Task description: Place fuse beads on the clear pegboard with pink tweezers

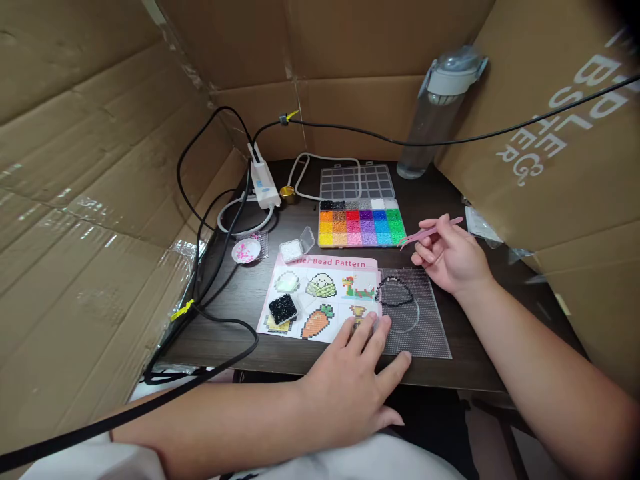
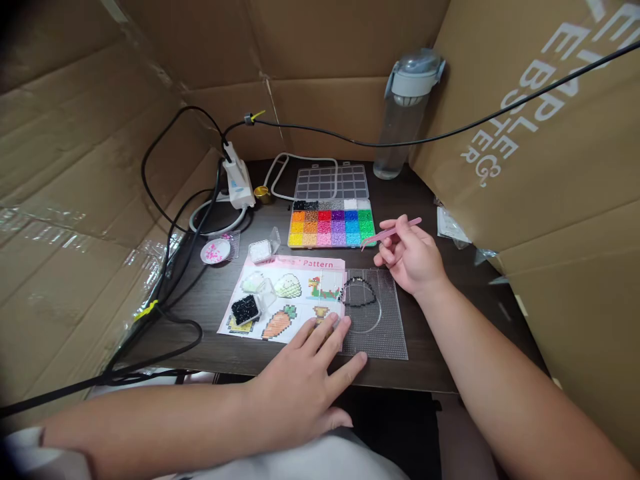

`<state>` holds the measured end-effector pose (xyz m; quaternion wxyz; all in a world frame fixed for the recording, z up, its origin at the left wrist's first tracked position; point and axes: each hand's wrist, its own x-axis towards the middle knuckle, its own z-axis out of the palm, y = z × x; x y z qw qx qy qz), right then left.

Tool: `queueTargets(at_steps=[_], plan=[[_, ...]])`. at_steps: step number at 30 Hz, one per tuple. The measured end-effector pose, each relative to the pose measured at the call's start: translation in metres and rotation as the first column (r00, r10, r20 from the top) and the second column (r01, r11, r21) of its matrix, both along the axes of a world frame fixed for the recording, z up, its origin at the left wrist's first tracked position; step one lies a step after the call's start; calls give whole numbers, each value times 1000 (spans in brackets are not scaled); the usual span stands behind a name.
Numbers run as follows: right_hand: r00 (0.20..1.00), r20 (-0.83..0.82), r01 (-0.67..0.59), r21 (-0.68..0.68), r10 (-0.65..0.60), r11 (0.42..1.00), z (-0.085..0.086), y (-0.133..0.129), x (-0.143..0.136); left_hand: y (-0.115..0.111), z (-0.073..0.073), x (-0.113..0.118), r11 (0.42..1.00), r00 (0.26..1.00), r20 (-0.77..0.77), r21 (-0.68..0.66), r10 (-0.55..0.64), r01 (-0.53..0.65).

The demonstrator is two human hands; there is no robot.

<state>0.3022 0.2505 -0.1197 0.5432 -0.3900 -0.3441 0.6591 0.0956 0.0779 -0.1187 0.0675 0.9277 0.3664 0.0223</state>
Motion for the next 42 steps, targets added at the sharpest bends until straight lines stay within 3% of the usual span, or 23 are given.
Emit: queueTargets(at_steps=[5,9,12,15,18,21,26,31,42], plan=[[996,86,-25,31,22,999,3,2,5,1,-5,-6,1000,1000,28,-2,6,-6],[995,99,21,63,-27,998,11,-2,10,3,3,-8,1000,998,62,18,-5,4],[989,132,48,88,-60,995,18,-9,12,7,11,-1,996,991,109,57,-71,65],[956,284,30,147,-71,989,20,-18,14,15,12,12,982,977,135,108,-167,153],[885,458,-42,252,-81,967,15,-28,15,22,3,24,964,966,119,162,-231,211],[797,579,-78,379,-171,922,4,-38,15,24,-10,31,963,969,103,175,-223,203],[668,669,-11,446,-325,895,-11,-45,10,20,-28,36,976,973,135,140,-186,167],[650,686,-12,439,-327,898,-15,-43,8,19,-35,38,980,971,193,166,-141,110],[637,715,-61,421,-290,905,-14,-43,7,31,-36,36,970,958,233,216,-165,114]])
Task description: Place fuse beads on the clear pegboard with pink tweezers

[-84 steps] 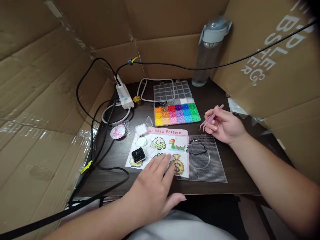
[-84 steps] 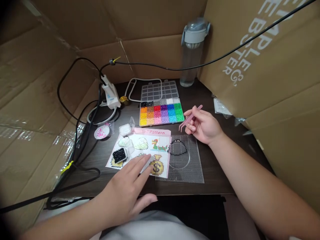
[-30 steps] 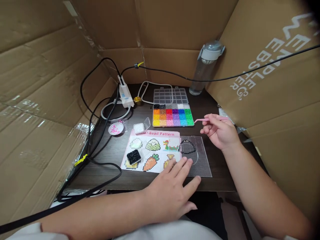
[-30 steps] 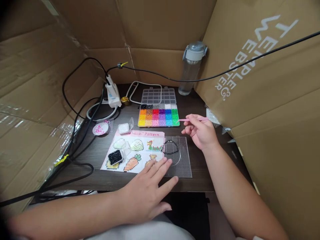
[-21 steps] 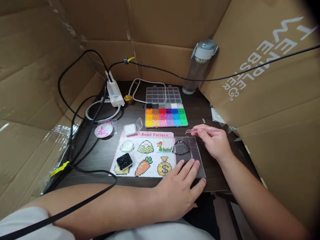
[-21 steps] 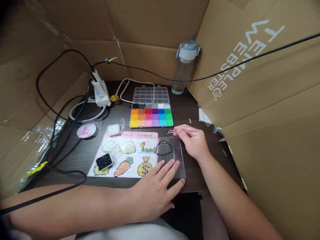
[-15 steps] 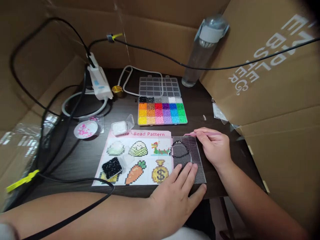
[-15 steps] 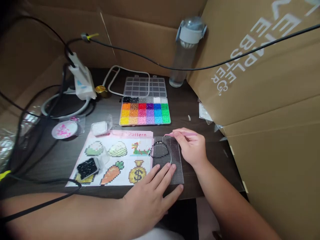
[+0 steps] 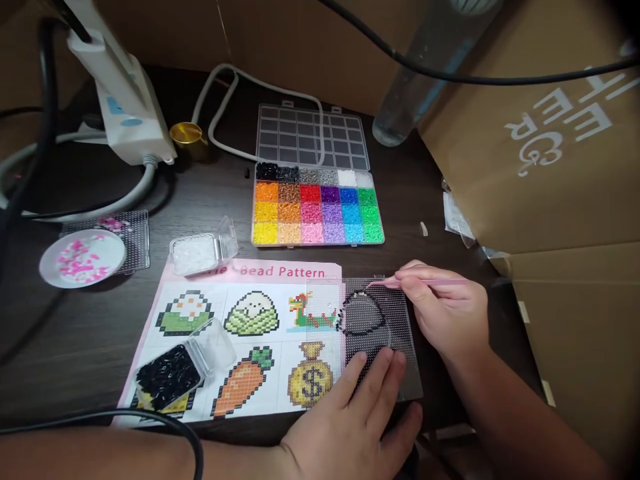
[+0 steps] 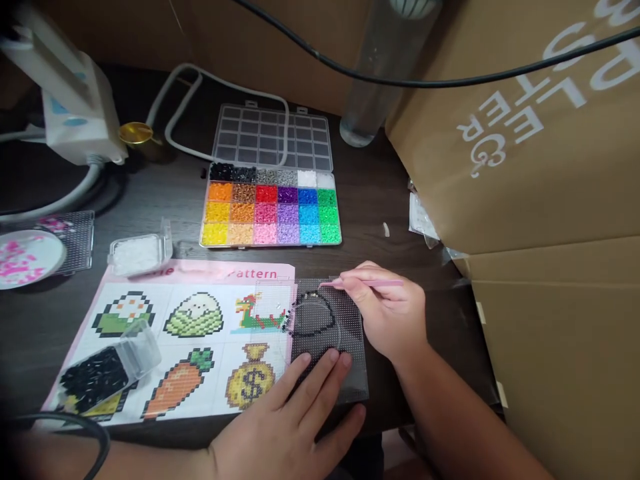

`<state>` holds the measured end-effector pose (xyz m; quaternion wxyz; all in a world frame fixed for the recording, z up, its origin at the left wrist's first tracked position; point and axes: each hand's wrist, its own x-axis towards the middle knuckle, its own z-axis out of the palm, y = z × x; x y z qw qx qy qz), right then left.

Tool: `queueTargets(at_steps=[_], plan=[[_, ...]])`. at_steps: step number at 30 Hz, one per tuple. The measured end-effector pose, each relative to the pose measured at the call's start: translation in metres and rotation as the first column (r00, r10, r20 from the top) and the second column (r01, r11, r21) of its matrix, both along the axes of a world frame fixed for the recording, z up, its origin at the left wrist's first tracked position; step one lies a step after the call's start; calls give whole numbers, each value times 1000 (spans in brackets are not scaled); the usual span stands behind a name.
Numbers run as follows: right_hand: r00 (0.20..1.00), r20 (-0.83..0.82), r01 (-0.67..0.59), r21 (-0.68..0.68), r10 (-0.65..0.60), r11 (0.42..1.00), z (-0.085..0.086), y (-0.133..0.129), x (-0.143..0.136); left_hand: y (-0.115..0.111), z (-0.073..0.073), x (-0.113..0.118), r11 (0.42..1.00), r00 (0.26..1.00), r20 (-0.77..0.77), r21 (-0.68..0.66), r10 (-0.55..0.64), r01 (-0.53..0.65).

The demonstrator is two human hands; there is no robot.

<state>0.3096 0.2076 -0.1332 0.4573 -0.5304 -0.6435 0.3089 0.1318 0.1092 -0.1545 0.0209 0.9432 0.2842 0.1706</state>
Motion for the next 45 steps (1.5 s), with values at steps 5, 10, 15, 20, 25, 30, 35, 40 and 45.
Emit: queueTargets(at_steps=[5,10,15,20,25,30,35,40,45], plan=[[1000,15,-21,-11,21,1000,1,0,-1,1,1,0,1000,1000,6,20,0,-1],[999,26,-37,-5,37,999,2,0,-1,2,2,1,1000,1000,2,5,-6,6],[997,10,-76,27,75,997,0,0,1,1,5,0,1000,998,-48,0,-27,27],[995,-82,-49,101,58,994,-4,2,7,0,5,0,999,998,-55,-11,-37,36],[979,-169,-92,129,113,987,-10,6,17,1,4,-1,999,997,-58,-20,-51,50],[978,-151,-138,70,147,988,-11,6,20,2,5,-2,998,996,-65,-15,-59,58],[984,-113,-132,69,139,989,-10,5,19,0,4,-1,998,997,-62,-27,-50,49],[982,-105,-152,66,158,986,-8,5,18,0,4,-1,999,997,-61,-21,-48,46],[987,-87,-134,58,139,989,-7,5,17,1,4,-2,999,997,-66,-22,-48,47]])
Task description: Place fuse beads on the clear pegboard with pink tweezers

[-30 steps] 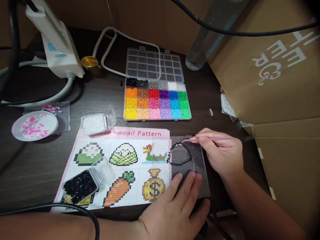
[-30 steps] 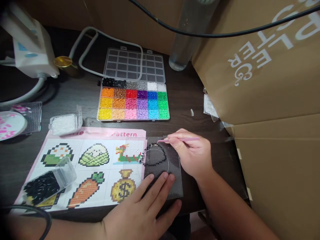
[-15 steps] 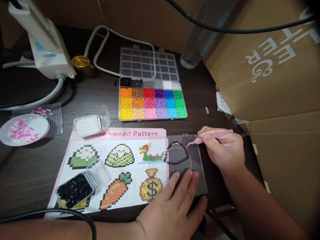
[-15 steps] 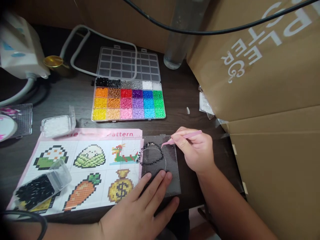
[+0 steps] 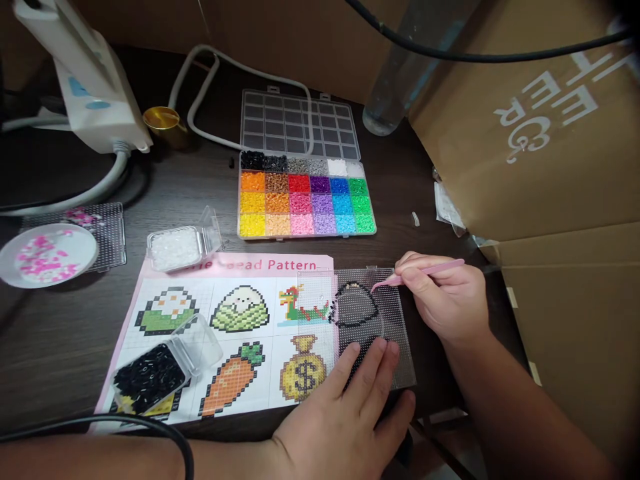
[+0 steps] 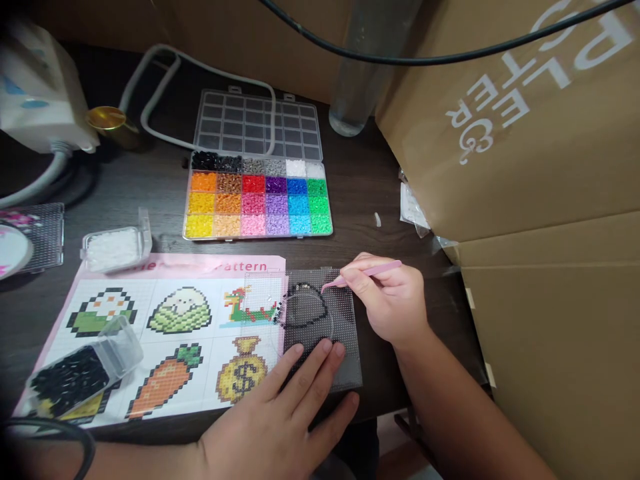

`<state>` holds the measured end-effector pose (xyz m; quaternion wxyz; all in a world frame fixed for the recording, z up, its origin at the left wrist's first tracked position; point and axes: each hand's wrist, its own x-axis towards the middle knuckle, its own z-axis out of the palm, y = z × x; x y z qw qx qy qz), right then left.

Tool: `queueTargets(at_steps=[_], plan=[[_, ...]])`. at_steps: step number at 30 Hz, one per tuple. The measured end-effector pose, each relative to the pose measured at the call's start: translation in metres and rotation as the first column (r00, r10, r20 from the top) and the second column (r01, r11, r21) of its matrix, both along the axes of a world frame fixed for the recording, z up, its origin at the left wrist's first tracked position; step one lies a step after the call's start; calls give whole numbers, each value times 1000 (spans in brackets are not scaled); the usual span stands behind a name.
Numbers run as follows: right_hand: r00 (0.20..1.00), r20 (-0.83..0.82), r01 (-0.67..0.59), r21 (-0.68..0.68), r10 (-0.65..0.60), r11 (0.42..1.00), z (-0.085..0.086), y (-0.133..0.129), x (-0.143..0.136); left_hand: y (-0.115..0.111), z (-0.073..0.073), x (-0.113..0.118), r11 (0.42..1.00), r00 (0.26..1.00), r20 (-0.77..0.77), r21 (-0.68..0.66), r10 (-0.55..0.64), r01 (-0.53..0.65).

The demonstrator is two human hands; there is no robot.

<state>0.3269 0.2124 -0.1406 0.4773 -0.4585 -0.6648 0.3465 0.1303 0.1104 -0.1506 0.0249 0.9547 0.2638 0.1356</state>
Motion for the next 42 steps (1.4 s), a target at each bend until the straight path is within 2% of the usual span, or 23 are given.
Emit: queueTargets(at_steps=[23,31,42], plan=[[1000,0,6,-32,-6,999,1,0,-1,-2,-1,0,1000,1000,3,-16,-4,4],[988,-149,28,-43,-34,999,-2,5,3,-2,0,1,1000,1000,0,-31,0,0],[1000,-20,-1,-34,0,999,-1,1,0,-3,-1,0,999,1000,-5,-34,-2,2]])
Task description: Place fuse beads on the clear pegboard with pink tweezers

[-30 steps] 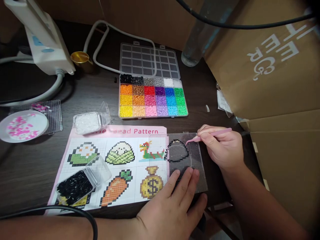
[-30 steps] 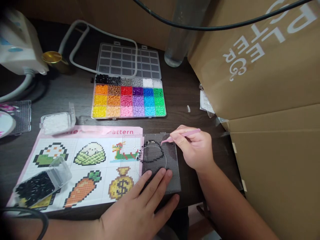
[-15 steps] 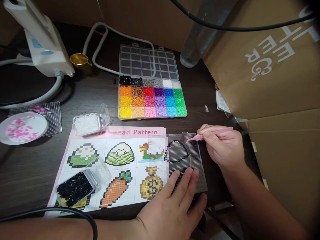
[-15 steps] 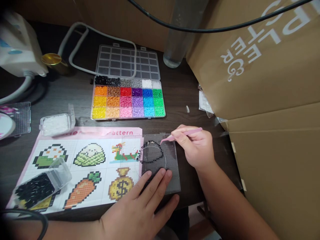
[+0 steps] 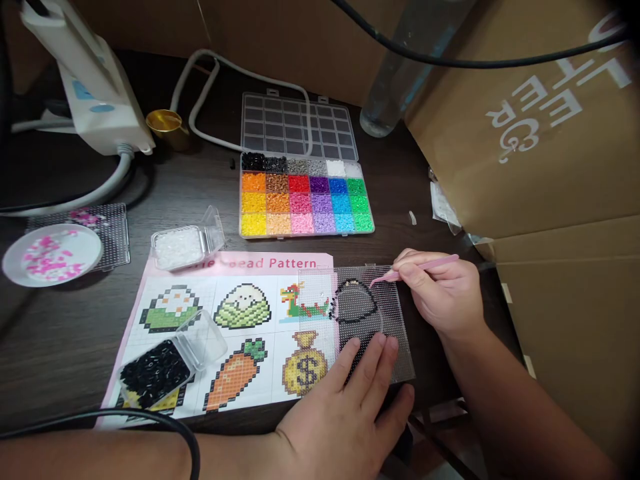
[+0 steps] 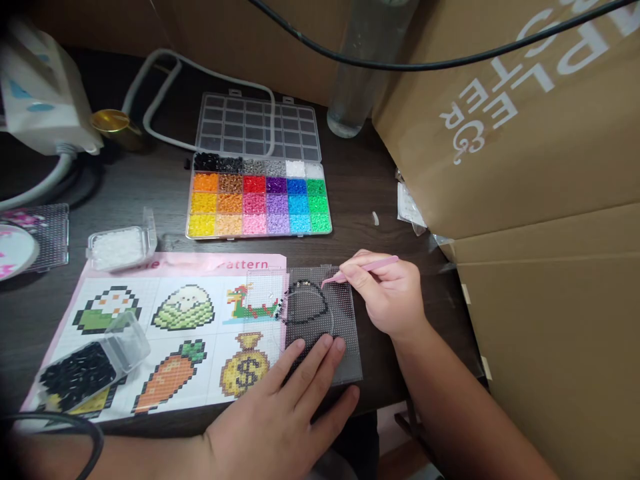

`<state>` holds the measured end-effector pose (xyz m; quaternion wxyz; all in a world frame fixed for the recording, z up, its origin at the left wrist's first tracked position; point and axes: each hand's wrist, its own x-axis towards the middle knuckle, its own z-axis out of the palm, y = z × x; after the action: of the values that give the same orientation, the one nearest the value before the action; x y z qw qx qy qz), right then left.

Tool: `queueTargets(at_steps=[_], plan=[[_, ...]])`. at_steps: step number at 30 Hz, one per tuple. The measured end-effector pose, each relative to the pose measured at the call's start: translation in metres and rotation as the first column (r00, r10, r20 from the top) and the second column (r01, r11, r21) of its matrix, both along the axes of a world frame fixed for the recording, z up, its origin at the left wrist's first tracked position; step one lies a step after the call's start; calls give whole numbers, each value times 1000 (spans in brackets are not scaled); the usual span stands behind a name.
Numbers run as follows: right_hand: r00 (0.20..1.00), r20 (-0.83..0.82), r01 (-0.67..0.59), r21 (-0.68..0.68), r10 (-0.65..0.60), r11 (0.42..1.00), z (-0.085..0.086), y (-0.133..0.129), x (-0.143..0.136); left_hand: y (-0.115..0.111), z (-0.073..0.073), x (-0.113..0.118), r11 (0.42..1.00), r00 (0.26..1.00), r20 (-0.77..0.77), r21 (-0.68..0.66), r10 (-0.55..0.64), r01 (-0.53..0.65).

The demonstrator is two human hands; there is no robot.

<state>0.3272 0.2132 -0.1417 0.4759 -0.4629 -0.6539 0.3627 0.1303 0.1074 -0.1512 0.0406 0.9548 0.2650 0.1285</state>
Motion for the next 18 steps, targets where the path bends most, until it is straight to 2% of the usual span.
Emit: queueTargets(at_steps=[5,9,13,18], plan=[[996,-78,38,6,-37,999,0,3,2,0,1,0,1000,1000,11,0,2,-2],[991,-119,65,67,-56,996,11,7,-7,-1,2,1,1000,1000,13,28,7,-7],[996,-74,-39,155,51,987,23,11,-22,-1,1,1,999,1000,8,49,5,-5],[988,50,-150,103,145,983,22,9,-32,1,2,1,998,1000,9,57,9,-9]])
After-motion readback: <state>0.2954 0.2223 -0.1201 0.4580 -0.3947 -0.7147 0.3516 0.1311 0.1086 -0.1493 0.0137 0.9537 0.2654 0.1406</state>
